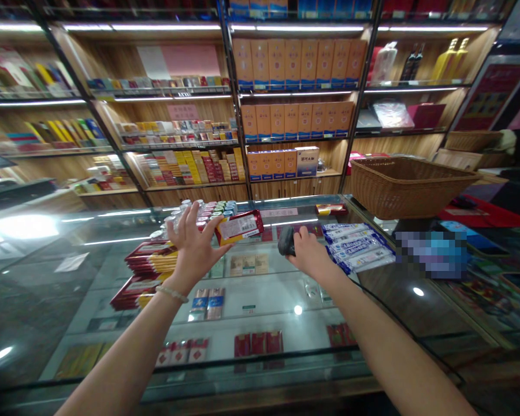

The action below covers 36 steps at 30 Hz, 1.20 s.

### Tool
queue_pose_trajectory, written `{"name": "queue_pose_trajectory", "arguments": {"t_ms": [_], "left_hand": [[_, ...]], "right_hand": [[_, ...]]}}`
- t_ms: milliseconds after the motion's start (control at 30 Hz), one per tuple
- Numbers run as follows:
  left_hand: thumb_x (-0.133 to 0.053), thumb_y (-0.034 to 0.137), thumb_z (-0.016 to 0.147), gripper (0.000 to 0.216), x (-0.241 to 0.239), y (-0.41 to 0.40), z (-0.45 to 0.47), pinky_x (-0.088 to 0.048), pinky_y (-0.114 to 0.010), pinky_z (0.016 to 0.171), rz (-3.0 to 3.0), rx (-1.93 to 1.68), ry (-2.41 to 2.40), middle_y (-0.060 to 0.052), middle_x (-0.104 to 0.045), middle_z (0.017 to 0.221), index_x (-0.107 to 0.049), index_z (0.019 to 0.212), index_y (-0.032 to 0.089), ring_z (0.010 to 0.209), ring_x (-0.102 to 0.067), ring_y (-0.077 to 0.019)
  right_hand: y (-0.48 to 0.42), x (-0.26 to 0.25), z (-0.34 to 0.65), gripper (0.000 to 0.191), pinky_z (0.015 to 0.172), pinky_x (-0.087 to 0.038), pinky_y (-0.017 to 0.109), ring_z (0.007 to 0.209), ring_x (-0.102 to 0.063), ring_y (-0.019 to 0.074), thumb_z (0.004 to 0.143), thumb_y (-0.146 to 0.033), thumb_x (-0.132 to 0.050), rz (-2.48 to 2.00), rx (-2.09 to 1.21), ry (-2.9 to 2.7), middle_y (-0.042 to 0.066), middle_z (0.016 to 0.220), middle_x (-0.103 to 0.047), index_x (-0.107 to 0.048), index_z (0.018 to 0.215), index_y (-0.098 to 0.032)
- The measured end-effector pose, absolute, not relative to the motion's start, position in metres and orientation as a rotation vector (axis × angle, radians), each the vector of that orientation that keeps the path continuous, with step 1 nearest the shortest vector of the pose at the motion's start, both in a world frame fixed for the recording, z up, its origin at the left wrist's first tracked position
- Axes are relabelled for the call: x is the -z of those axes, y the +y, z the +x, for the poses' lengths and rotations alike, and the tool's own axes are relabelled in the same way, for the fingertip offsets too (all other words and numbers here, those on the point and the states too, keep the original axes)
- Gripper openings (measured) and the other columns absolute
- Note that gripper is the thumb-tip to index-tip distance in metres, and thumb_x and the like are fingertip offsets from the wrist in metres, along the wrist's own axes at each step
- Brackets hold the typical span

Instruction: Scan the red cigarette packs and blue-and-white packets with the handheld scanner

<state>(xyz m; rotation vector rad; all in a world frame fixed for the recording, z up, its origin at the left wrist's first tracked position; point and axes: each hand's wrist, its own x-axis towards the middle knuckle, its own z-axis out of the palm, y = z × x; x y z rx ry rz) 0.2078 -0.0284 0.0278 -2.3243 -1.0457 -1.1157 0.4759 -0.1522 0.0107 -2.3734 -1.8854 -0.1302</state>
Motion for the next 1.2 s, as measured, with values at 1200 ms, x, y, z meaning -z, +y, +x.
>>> {"name": "queue_pose_trajectory", "arguments": {"t_ms": [1200], "left_hand": [[-0.087, 0.055, 0.075, 0.067, -0.026, -0.043, 0.216, 0.0, -0.072, 0.125, -2.517, 0.978, -0.821, -0.019, -0.024, 0.174, -0.068, 0.134, 0.029, 0.158, -0.025, -0.0454]], "right_hand": [[-0.144, 0.003, 0.48, 0.083, 0.123, -0.019, 0.066, 0.159, -0.021, 0.04, 0.084, -0.06, -0.076, -1.827, 0.587, -1.857, 0.017, 0.17, -0.027, -0.045, 0.156, -0.031]]}}
